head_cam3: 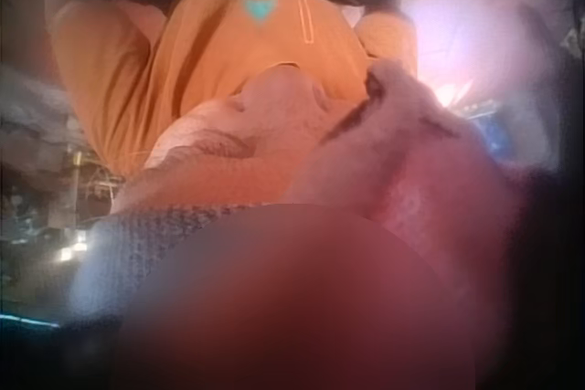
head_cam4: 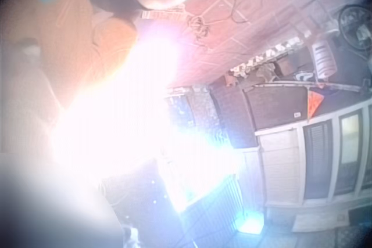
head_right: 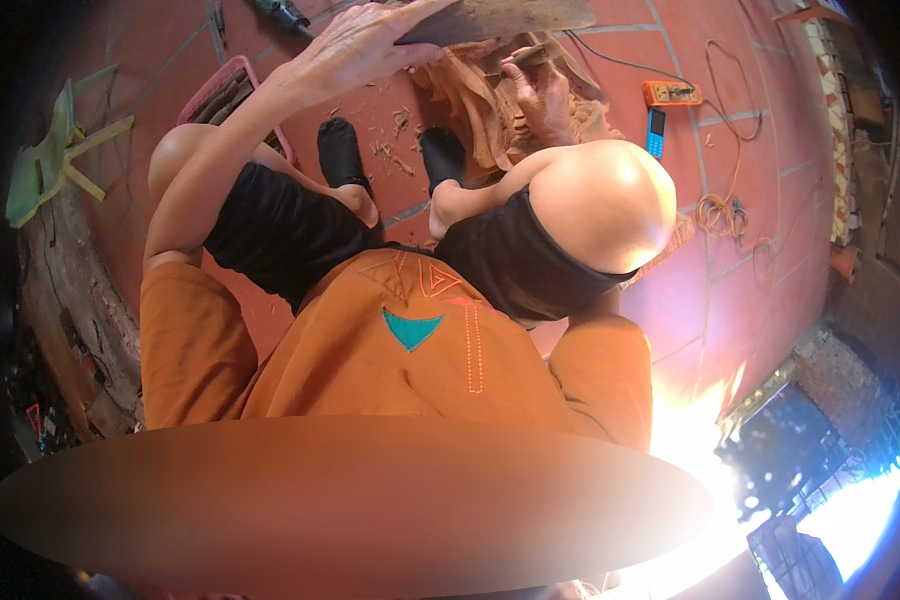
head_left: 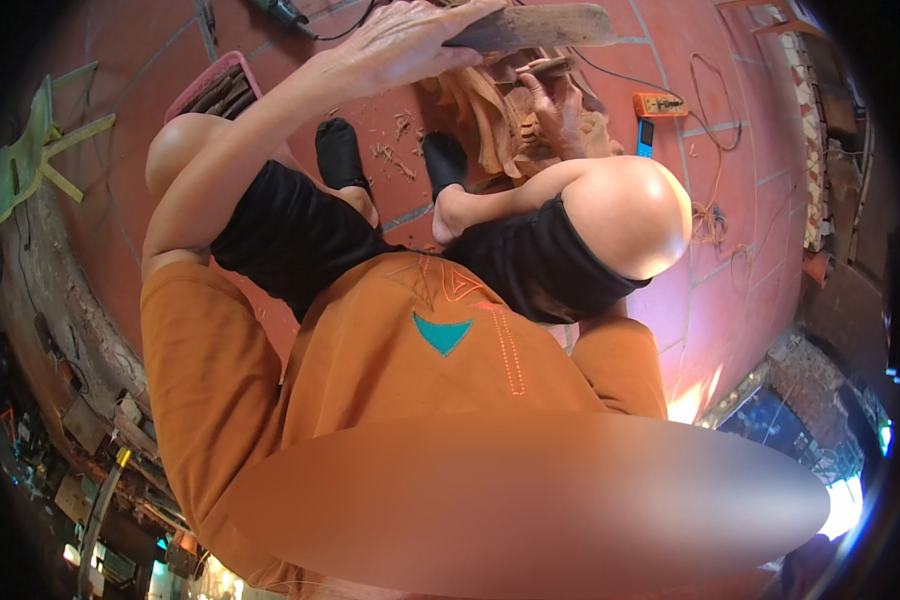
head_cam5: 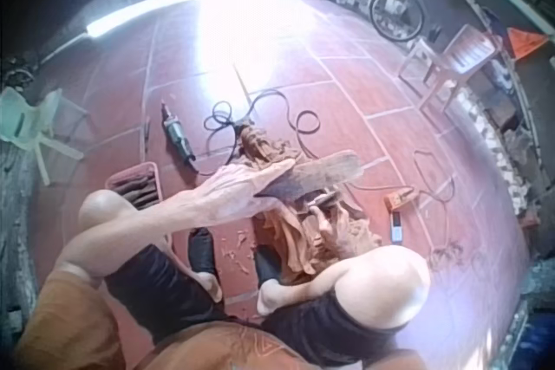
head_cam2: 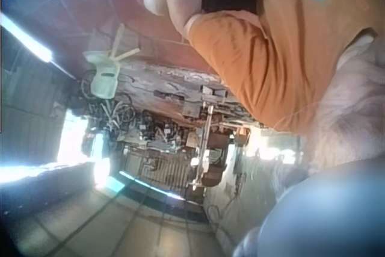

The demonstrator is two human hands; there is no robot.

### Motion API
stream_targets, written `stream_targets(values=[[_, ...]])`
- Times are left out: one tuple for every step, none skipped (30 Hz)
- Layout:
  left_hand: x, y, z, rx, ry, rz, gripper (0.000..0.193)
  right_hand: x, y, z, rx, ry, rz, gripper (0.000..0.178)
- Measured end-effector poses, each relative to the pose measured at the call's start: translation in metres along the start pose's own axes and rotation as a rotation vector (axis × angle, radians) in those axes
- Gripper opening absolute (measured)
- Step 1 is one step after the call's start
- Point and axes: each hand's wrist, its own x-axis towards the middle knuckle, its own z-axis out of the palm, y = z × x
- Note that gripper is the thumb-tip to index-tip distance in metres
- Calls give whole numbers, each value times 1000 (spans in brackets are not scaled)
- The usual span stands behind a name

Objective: The person sits on the floor and carves a wooden sculpture using a chisel and mallet. They repeatedly strike the chisel to shape the wood, occasionally adjusting the sculpture's position.

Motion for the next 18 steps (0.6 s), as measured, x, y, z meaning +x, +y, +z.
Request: stream_targets(values=[[0, -2, -2, -28, -5, -3, 73, -1, 0, -1, 20, -1, 13, 23], [-1, -2, -4, -50, -6, -5, 73, -1, -1, -2, 37, -1, 26, 23], [-1, -2, -5, -71, -6, -5, 73, -1, -1, -3, 47, -2, 38, 23], [-1, -1, -6, -91, -6, -6, 73, -1, 0, -3, 62, -1, 47, 23], [-1, 1, -7, -92, 2, 4, 73, -1, 0, -4, 75, -1, 57, 23], [0, 3, -8, -92, 8, 13, 72, 0, 2, -4, 87, 1, 65, 23], [0, 5, -9, -93, 14, 22, 72, -1, 2, -4, 102, 1, 78, 23], [0, 7, -10, -103, 8, 18, 72, 0, 3, -5, 118, 2, 84, 23], [0, 8, -12, -115, 2, 14, 72, 0, 4, -5, 131, 3, 95, 23], [-1, 8, -13, -127, -4, 10, 72, -1, 5, -5, 144, 5, 102, 23], [-1, 9, -13, -132, 14, 32, 73, -1, 6, -4, 163, 4, 114, 23], [-2, 8, -12, -136, 32, 54, 73, -2, 6, -4, 173, 8, 120, 24], [-2, 8, -11, -140, 51, 75, 73, -2, 7, -5, 187, 10, 124, 24], [-2, 6, -8, -151, 79, 97, 72, -3, 6, -5, 203, 13, 127, 24], [-2, 5, -4, -162, 106, 118, 72, -6, 5, -6, 199, 10, 123, 24], [-1, 5, 1, -173, 133, 141, 72, -5, 5, -6, 198, 7, 125, 24], [0, 5, 10, -148, 158, 117, 71, -6, 4, -7, 190, 7, 120, 24], [2, 8, 20, -124, 184, 95, 70, -6, 3, -7, 179, -2, 129, 24]])
